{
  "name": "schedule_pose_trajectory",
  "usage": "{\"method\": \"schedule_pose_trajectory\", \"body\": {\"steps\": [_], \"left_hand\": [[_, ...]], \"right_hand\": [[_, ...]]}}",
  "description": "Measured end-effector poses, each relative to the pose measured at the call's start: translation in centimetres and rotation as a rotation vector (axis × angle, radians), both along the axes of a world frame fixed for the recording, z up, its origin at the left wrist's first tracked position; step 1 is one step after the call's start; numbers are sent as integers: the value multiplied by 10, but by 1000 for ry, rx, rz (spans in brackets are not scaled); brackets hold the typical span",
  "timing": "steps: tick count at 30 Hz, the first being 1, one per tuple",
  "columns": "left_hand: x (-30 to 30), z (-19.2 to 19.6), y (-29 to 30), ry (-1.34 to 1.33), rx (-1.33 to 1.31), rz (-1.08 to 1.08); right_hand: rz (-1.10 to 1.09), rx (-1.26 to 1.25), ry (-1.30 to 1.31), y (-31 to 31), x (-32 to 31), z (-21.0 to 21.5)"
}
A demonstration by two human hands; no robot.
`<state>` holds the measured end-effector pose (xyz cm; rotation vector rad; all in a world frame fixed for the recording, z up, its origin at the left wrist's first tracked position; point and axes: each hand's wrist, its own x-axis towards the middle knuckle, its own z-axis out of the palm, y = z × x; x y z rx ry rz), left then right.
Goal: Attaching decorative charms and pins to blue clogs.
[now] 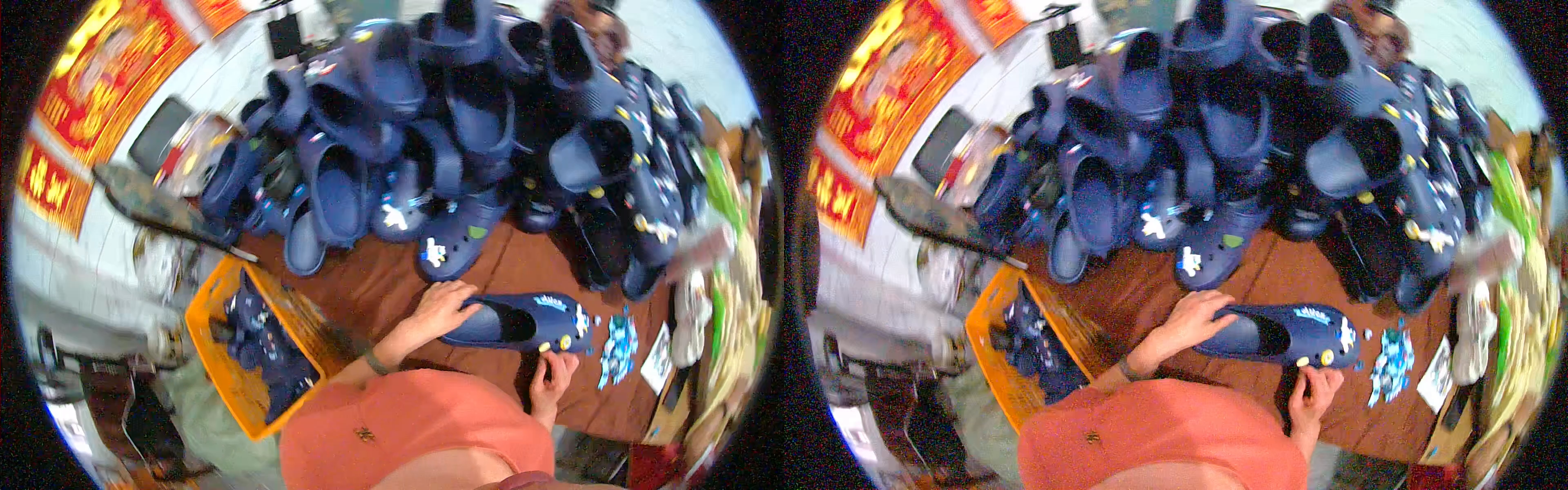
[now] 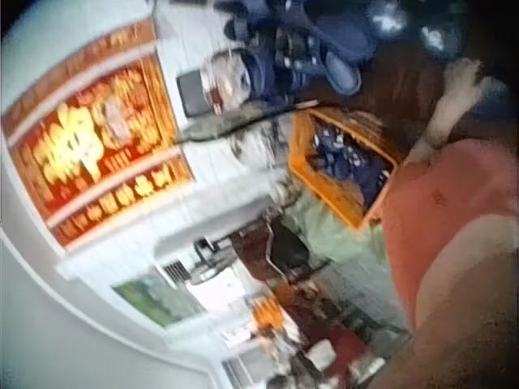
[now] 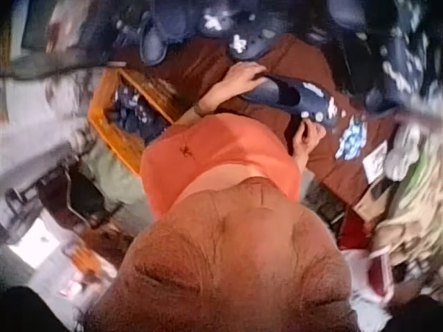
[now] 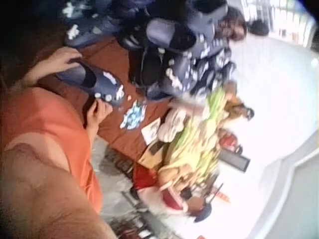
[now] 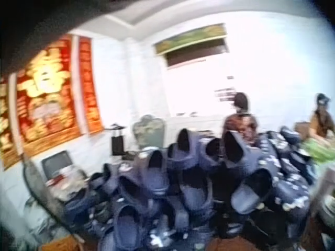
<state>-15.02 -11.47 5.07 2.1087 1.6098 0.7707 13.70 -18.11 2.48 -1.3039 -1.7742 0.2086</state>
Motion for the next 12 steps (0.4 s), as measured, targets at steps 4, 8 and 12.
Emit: {"method": "schedule_pose_trajectory", "body": {"steps": [4, 8, 12], "left_hand": [[2, -3, 5, 118, -149, 0], [5, -6, 7, 78, -69, -51], [7, 0, -1, 54, -108, -14]], "right_hand": [[58, -42, 111, 4, -2, -9], [91, -80, 128, 6, -2, -8], [51, -154, 212, 2, 1, -12]]}}
